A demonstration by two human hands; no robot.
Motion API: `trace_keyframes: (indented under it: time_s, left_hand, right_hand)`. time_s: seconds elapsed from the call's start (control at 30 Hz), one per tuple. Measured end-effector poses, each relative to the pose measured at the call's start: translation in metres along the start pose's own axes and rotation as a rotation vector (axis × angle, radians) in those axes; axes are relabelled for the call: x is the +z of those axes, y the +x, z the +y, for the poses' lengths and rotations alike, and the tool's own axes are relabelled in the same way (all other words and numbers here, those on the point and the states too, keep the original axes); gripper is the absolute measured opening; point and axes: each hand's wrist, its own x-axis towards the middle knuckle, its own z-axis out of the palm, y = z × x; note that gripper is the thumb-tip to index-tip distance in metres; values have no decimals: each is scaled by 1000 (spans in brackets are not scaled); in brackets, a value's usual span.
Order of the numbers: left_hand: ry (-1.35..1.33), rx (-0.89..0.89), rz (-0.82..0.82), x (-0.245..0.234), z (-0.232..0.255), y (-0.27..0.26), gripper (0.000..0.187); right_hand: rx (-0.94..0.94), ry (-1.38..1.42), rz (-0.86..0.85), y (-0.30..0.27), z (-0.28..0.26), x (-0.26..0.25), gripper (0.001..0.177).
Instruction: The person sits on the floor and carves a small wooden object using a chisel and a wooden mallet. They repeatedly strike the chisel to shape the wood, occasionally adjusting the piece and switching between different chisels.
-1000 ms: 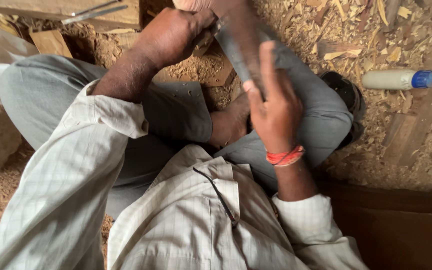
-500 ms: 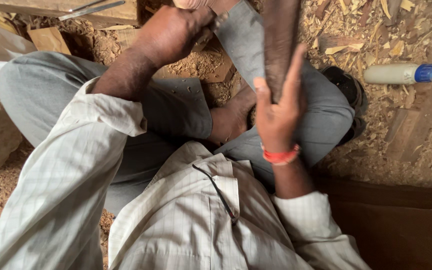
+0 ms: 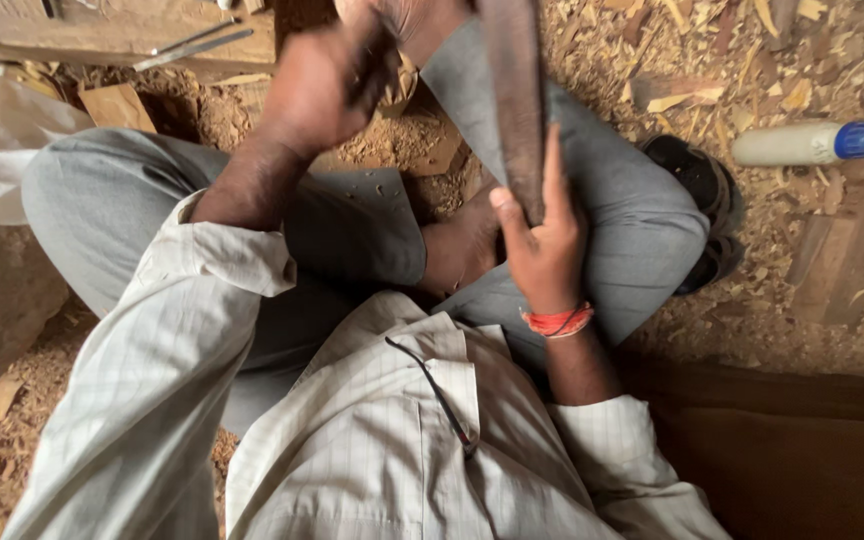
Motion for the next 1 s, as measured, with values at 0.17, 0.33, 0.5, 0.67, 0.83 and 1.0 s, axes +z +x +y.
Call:
trace_keyframes:
  time_s: [0.17, 0.33, 0.5, 0.67, 0.83, 1.0]
  left_hand:
    - [-324, -297, 552, 26, -10, -14, 9]
    - [-588, -381, 701, 62, -5, -34, 13]
    - [-189, -401, 579, 57, 0, -33, 14]
    - [-158, -344, 544, 50, -4, -25, 12]
    - [-191, -385, 464, 48, -11, -21, 10]
    - [98, -334, 383, 49, -9, -17, 14]
  right_hand:
    - [-56, 61, 71, 3, 12, -12, 66]
    - [-35, 115, 10, 17, 3, -25, 66]
    - [-142, 179, -65, 39, -26, -36, 65]
    - [-229, 105, -140, 66, -63, -51, 62]
    - [-497, -16, -324, 108, -104, -54, 30]
    - [-743, -554, -307, 136, -118, -22, 23]
